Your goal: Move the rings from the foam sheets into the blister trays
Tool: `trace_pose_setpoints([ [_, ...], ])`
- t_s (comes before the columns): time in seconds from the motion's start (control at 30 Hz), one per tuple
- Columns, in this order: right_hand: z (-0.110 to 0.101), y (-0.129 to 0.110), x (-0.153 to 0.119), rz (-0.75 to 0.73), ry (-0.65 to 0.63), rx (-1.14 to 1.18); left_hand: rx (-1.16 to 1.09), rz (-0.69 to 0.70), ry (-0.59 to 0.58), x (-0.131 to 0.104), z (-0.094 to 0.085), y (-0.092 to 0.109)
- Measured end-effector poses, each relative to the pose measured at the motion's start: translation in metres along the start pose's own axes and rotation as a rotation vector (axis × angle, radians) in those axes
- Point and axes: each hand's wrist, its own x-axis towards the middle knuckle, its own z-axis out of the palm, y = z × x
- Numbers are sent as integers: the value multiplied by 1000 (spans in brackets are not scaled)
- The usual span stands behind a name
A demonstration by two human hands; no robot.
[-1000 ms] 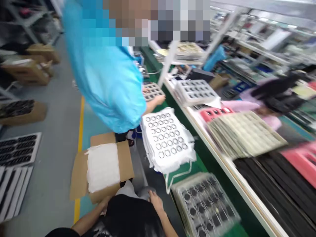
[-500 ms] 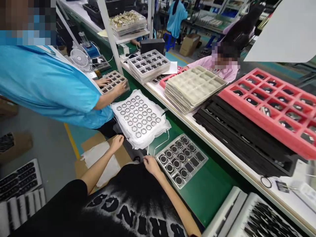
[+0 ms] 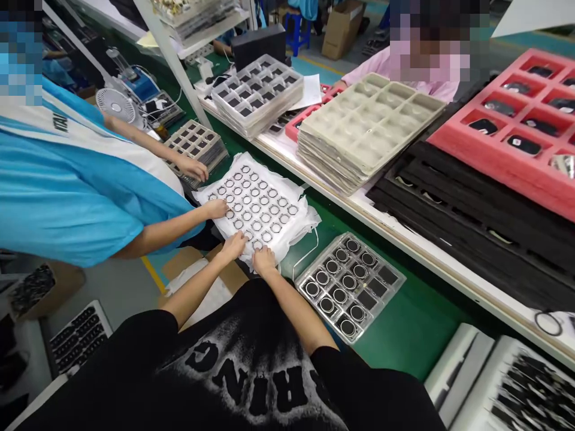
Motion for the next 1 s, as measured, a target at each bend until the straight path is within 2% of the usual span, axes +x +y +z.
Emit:
trace_pose_setpoints([
  [0.1, 3, 0, 9, -14, -2, 12, -44, 53, -14, 8, -5, -13],
  [0.23, -5, 7, 16, -12, 1, 32, -177, 103, -10, 17, -19, -24],
  [0.3, -9, 14, 15, -40, 36, 45, -229, 139, 59, 24, -23, -23],
  [0.4, -12, 26, 13, -60, 153, 36, -216, 181, 140, 38, -21, -13],
  [0.5, -15, 35, 17, 7, 202, 9, -157, 147, 65, 54, -18, -6],
  [0.57, -16, 38, 22, 67, 170, 4, -131, 129, 4, 67, -24, -13],
  [0.67, -16, 36, 30, 143, 125, 19, -90, 115, -48, 90, -50, -44],
  [0.8, -11, 23, 36, 170, 117, 90, 3, 109, -149, 121, -87, -85],
  [0.9, -13, 14, 42, 246, 112, 157, 166, 151, -229, 128, -94, -95],
  [1.0, -22, 13, 47, 276, 104, 211, 394, 196, -251, 122, -92, -92],
])
